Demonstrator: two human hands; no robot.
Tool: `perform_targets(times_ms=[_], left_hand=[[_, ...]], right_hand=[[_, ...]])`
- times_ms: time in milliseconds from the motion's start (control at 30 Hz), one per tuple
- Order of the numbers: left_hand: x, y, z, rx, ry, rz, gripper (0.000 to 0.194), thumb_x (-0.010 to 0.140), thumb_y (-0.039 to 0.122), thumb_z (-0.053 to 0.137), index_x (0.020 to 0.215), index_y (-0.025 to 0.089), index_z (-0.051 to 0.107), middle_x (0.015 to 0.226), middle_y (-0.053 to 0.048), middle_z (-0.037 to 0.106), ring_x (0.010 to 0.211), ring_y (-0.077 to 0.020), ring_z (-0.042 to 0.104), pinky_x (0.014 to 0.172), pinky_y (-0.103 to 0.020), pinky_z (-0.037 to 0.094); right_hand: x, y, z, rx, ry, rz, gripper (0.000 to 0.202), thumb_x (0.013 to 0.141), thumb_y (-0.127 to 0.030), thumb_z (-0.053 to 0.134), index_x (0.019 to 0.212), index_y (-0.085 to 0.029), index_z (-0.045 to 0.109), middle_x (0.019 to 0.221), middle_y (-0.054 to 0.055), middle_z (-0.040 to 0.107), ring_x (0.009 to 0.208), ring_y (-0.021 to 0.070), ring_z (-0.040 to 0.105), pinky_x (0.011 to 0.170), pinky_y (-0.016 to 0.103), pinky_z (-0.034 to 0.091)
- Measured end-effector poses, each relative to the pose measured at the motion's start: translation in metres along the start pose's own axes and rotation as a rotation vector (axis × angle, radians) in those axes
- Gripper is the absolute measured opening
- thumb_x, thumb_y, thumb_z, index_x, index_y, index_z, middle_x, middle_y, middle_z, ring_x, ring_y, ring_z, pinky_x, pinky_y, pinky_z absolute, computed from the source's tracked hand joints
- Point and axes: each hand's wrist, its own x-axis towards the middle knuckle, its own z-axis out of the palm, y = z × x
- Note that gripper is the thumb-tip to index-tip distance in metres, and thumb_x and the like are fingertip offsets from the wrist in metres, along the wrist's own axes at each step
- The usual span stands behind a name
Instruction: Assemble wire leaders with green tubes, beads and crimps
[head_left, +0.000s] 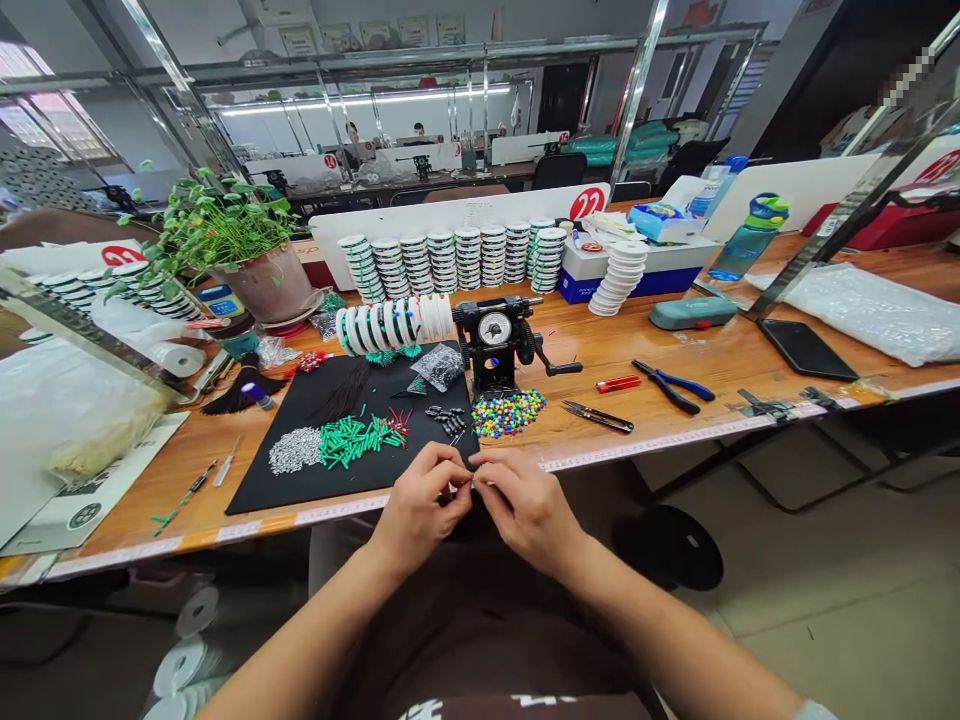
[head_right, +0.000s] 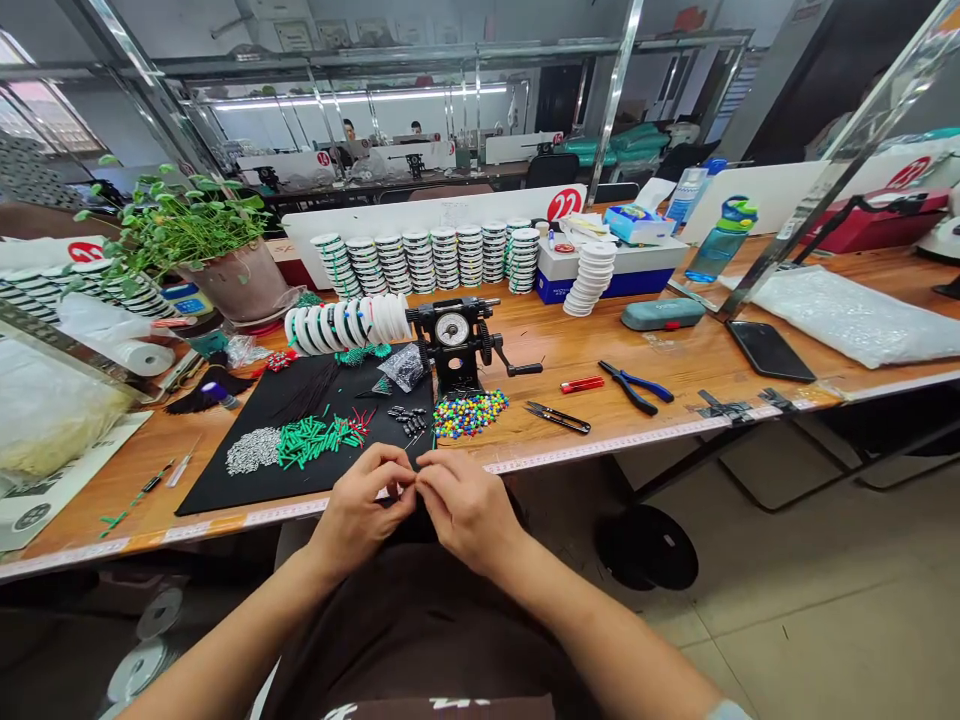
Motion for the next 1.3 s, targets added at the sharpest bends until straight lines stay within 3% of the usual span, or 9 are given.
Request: perform_targets(times_ms=[167,300,467,567,667,767,933,1067,1300], left_hand=[[0.012,-0.012,-0.013,0.425,-0.156,0.509,0.018,0.098,0.006,0.046,0.099,0.01,0.064,0.091,-0.011,0.066,0.081,-0.0213,0.065,0.074,-0.033,0.059],[0.019,-0.012,-0.011,0.419,-0.179,0.561,0.019,0.097,0.006,0.045,0.098,0.009,0.063,0.095,-0.013,0.068,0.084,-0.0228,0.067,0.076,-0.035,0.061],[0.013,-0.006,0.007,0.018,-0.011,0.014,0.011,0.087,0.009,0.059,0.082,0.016,0.065,0.09,-0.006,0.063,0.075,-0.0159,0.063,0.065,-0.026,0.055],[0.007,-0.001,0.012,-0.335,-0.034,-0.353,0.01,0.082,0.019,0.065,0.073,0.016,0.065,0.08,-0.002,0.061,0.063,-0.0115,0.056,0.055,-0.021,0.047],[0.004,0.004,0.014,-0.641,-0.057,-0.554,0.019,0.08,0.03,0.069,0.07,0.015,0.064,0.073,-0.001,0.059,0.06,-0.0112,0.055,0.053,-0.021,0.045],[0.003,0.007,0.013,-0.72,-0.047,-0.578,0.021,0.079,0.032,0.072,0.069,0.014,0.066,0.072,-0.001,0.059,0.061,-0.0106,0.055,0.056,-0.021,0.046],[0.0,0.009,0.013,-0.503,0.035,-0.401,0.01,0.081,0.022,0.07,0.074,0.015,0.071,0.082,-0.003,0.061,0.068,-0.0111,0.058,0.058,-0.02,0.049],[-0.001,0.006,0.01,-0.117,0.07,-0.051,0.01,0.088,0.01,0.063,0.086,0.017,0.07,0.089,-0.003,0.061,0.072,-0.0117,0.061,0.062,-0.021,0.053],[0.02,-0.008,-0.008,0.447,-0.163,0.584,0.021,0.099,0.007,0.044,0.099,0.012,0.064,0.092,-0.01,0.068,0.08,-0.0201,0.067,0.074,-0.032,0.06]], right_hand=[[0.04,0.033,0.001,0.326,-0.247,0.348,0.016,0.095,-0.026,0.056,0.084,-0.018,0.066,0.066,0.0,0.066,0.056,0.014,0.061,0.054,0.024,0.048],[0.057,0.043,0.004,0.336,-0.314,0.33,0.016,0.087,-0.025,0.066,0.074,-0.018,0.07,0.052,-0.004,0.059,0.045,0.0117,0.054,0.045,0.021,0.038],[0.037,0.023,-0.003,0.255,-0.045,0.337,0.013,0.091,-0.025,0.061,0.083,-0.018,0.069,0.079,0.002,0.07,0.066,0.015,0.061,0.06,0.024,0.044],[0.011,0.007,-0.009,0.154,0.135,0.347,0.016,0.094,-0.028,0.061,0.081,-0.019,0.066,0.076,0.002,0.067,0.065,0.015,0.059,0.059,0.025,0.043],[-0.01,-0.002,-0.01,0.122,0.056,0.34,0.013,0.093,-0.026,0.065,0.082,-0.02,0.069,0.071,0.0,0.067,0.06,0.0141,0.058,0.056,0.024,0.043],[-0.018,-0.004,-0.006,0.144,0.01,0.31,0.005,0.092,-0.021,0.067,0.092,-0.021,0.072,0.078,0.001,0.071,0.059,0.0135,0.059,0.057,0.024,0.046],[-0.021,-0.006,-0.003,-0.01,0.051,0.059,0.014,0.098,-0.014,0.056,0.097,-0.018,0.07,0.09,0.008,0.07,0.079,0.0184,0.067,0.073,0.028,0.054],[-0.011,-0.002,-0.01,-0.081,0.031,-0.085,0.018,0.099,-0.015,0.051,0.099,-0.019,0.069,0.11,0.013,0.069,0.094,0.0211,0.068,0.082,0.03,0.054],[0.048,0.033,-0.013,0.29,-0.291,0.329,0.013,0.09,-0.02,0.063,0.078,-0.018,0.069,0.063,-0.002,0.064,0.054,0.0119,0.056,0.052,0.021,0.042]])
